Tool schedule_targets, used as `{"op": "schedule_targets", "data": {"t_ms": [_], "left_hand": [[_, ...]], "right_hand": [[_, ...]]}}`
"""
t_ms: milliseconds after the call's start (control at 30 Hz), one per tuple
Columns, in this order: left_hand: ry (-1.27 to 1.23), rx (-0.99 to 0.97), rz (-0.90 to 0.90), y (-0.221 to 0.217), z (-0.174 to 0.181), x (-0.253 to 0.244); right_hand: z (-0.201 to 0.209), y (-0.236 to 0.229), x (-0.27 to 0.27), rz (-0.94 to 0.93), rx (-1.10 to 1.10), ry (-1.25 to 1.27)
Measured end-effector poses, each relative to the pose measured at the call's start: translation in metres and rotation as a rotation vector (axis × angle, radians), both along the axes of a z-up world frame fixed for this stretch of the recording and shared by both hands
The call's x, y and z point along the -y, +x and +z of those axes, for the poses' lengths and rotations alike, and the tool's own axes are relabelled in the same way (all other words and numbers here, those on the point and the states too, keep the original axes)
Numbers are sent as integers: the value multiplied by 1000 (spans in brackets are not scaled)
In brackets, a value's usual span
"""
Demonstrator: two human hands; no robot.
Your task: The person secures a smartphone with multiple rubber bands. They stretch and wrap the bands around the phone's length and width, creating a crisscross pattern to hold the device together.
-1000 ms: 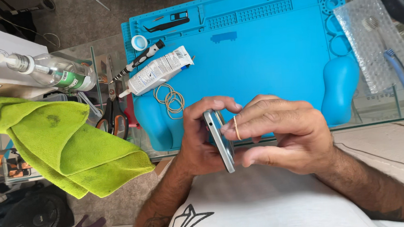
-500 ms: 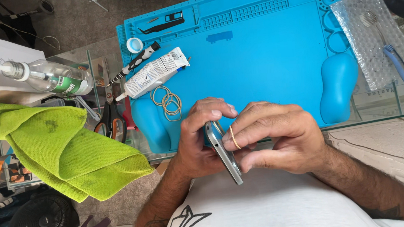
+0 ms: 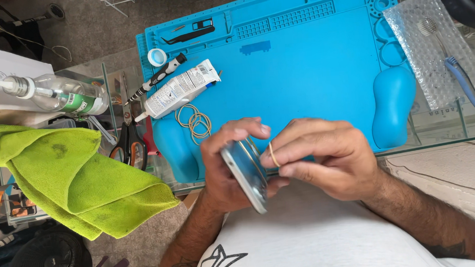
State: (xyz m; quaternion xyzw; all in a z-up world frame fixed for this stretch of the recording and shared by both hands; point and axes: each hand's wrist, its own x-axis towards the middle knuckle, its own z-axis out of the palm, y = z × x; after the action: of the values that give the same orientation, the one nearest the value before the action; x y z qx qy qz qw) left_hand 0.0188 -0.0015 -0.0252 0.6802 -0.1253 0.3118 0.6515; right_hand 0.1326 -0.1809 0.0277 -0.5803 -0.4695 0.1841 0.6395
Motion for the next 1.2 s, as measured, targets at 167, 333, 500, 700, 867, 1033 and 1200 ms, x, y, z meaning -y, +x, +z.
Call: {"op": "schedule_targets", "data": {"t_ms": [167,333,500,700,867,1033,1200], "left_hand": [[-337,-160,-133,-15,2,-15],[-736,-333,-543,-24,23,-24],[-650,-387,-763,-22,46,-24],[-740,-273,-773,-17,16,-28],[-555,-397,-515,-16,26,-24],[280,-726,222,-14,65,-21],[1338,-115,581,-14,78,-36]], "right_hand": [[-9,12,4,-39,-132,47],[-18,21,9,-147,-60,16],[-13,25,-2,97,-172,-23],[-2,29,-7,167,-109,142],[-21,47,13,-16,-191,260],[55,46,5,-62,164,-269],[68,49,-4,19,379,-430]]}}
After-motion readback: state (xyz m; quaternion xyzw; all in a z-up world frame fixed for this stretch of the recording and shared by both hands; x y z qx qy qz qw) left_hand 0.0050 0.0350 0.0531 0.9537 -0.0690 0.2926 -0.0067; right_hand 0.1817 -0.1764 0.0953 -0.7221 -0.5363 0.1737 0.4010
